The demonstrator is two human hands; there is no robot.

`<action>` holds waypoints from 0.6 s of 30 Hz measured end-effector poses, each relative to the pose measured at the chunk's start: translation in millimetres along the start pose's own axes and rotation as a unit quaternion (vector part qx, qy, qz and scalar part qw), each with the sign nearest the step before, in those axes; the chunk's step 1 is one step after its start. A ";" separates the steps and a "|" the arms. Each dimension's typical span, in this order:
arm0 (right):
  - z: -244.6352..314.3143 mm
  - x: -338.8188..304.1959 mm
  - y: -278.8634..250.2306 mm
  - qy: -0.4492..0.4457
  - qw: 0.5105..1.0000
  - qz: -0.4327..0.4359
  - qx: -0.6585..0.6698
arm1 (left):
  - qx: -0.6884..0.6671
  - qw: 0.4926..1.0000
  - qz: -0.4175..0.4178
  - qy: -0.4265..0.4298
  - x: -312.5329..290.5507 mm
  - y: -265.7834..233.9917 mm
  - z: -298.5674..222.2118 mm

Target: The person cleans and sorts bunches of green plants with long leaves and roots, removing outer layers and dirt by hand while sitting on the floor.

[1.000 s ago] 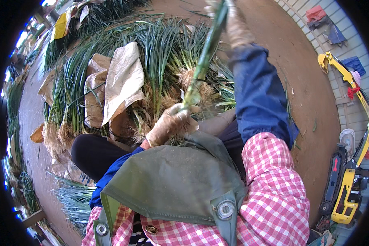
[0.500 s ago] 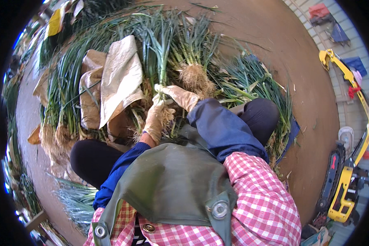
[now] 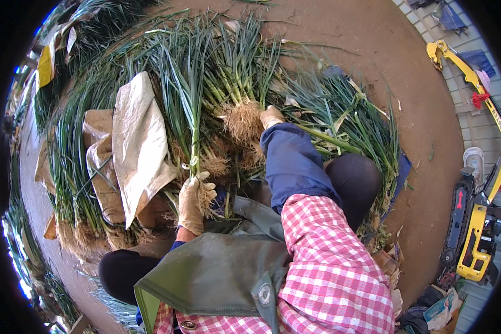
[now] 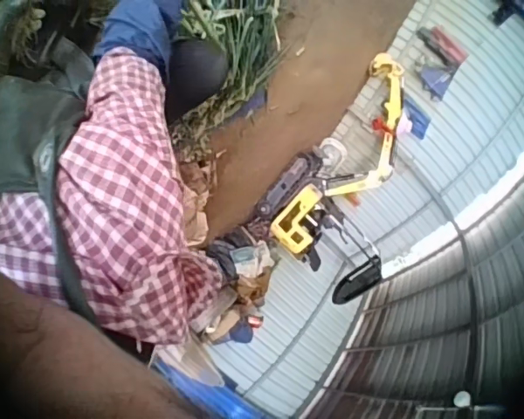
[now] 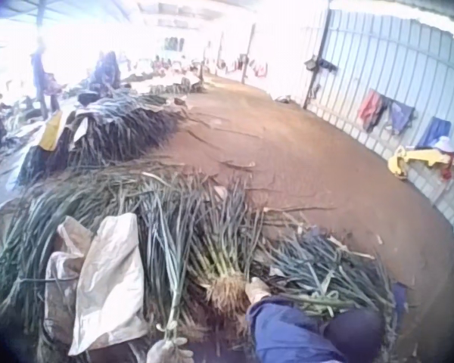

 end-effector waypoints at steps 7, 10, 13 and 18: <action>-14.7 39.0 -1.2 -0.054 0.998 0.000 0.035 | 0.022 1.000 -0.003 -0.021 18.0 20.8 10.4; -24.7 36.5 -25.4 -0.029 0.864 0.152 0.479 | -0.010 1.000 -0.004 0.001 24.8 36.2 17.0; 16.1 -17.2 -62.6 -0.139 0.857 0.184 0.461 | -0.023 0.999 -0.005 0.047 26.2 34.2 7.1; 10.3 -61.3 -164.7 -0.177 0.819 0.242 0.490 | -0.050 0.995 0.018 0.084 16.9 54.1 -2.4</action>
Point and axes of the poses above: each hand's wrist, its own x-axis towards the middle knuckle, its own y-axis out of the palm, z = x × y, the point moved 6 cm from there along x, towards the middle knuckle, and after that the axes turned 13 degrees about y, right-handed, at the moved point
